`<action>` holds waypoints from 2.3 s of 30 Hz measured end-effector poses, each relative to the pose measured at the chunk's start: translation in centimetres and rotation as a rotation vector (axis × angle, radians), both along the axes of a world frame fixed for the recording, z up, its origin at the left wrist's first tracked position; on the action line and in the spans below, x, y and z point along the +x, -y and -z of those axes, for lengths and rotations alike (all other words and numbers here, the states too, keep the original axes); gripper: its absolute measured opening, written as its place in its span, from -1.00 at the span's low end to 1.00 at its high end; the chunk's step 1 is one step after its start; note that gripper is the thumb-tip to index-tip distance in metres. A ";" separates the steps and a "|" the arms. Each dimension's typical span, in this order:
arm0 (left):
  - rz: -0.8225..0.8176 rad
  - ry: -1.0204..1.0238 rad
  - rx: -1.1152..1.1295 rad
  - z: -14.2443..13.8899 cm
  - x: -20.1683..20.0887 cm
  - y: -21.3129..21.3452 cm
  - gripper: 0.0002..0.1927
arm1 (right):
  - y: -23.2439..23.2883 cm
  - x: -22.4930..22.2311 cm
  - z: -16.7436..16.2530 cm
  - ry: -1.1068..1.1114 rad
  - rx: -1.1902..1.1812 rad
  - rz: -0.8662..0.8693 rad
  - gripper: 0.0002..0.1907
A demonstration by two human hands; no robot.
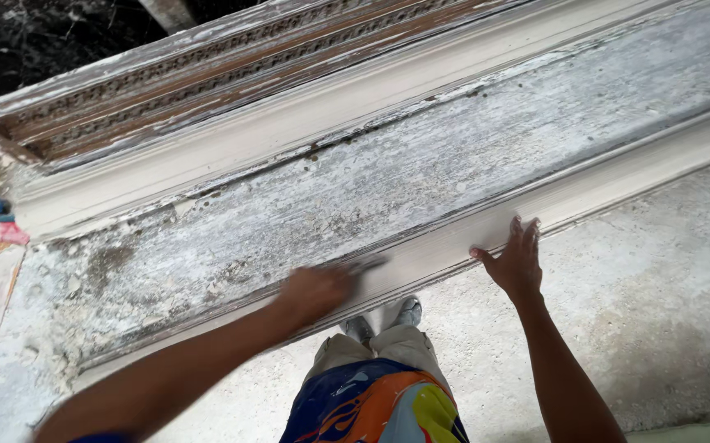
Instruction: The person uses a small scraper to scrape white residue off decorative molding strips laid on a dusty workbench, working along the lengths of the pieces and repositioning them to reach new sections.
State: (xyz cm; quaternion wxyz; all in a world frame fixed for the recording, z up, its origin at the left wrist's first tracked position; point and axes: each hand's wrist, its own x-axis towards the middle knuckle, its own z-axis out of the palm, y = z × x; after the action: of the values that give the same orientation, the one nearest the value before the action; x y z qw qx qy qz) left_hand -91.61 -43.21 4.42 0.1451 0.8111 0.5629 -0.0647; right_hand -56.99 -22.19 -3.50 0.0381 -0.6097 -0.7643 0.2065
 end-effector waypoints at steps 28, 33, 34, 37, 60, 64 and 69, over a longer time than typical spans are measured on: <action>-0.475 0.144 -0.024 4.2 20.3 -27.8 -0.76 | -0.9 2.6 1.1 0.004 -0.038 -0.114 0.05; -0.494 0.195 -0.029 5.2 28.1 -37.1 -0.71 | -7.9 11.2 2.9 -0.280 0.076 -0.339 -0.32; -0.480 0.214 -0.088 5.4 27.3 -36.5 -0.67 | -10.6 13.6 3.0 -0.269 0.139 -0.333 -0.33; -0.432 0.124 -0.214 3.3 20.3 -29.2 -0.59 | -18.1 18.5 2.9 -0.189 0.349 -0.308 -0.15; -0.710 -0.019 -0.482 4.4 9.9 -20.0 -0.53 | -23.9 20.4 3.5 0.005 0.057 -0.092 0.35; -0.693 0.122 -0.347 7.2 21.3 -33.4 -0.55 | -23.7 20.3 2.3 0.017 0.003 -0.059 0.34; -0.474 0.214 -0.228 4.1 26.8 -38.0 -0.69 | -23.1 20.2 0.7 0.015 0.008 -0.060 0.34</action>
State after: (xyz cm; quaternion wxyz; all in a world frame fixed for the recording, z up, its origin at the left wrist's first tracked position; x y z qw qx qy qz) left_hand -64.82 -5.18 0.28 0.3053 0.6373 0.7075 -0.0058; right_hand -36.78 0.86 -4.24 0.0286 -0.5879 -0.7832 0.2001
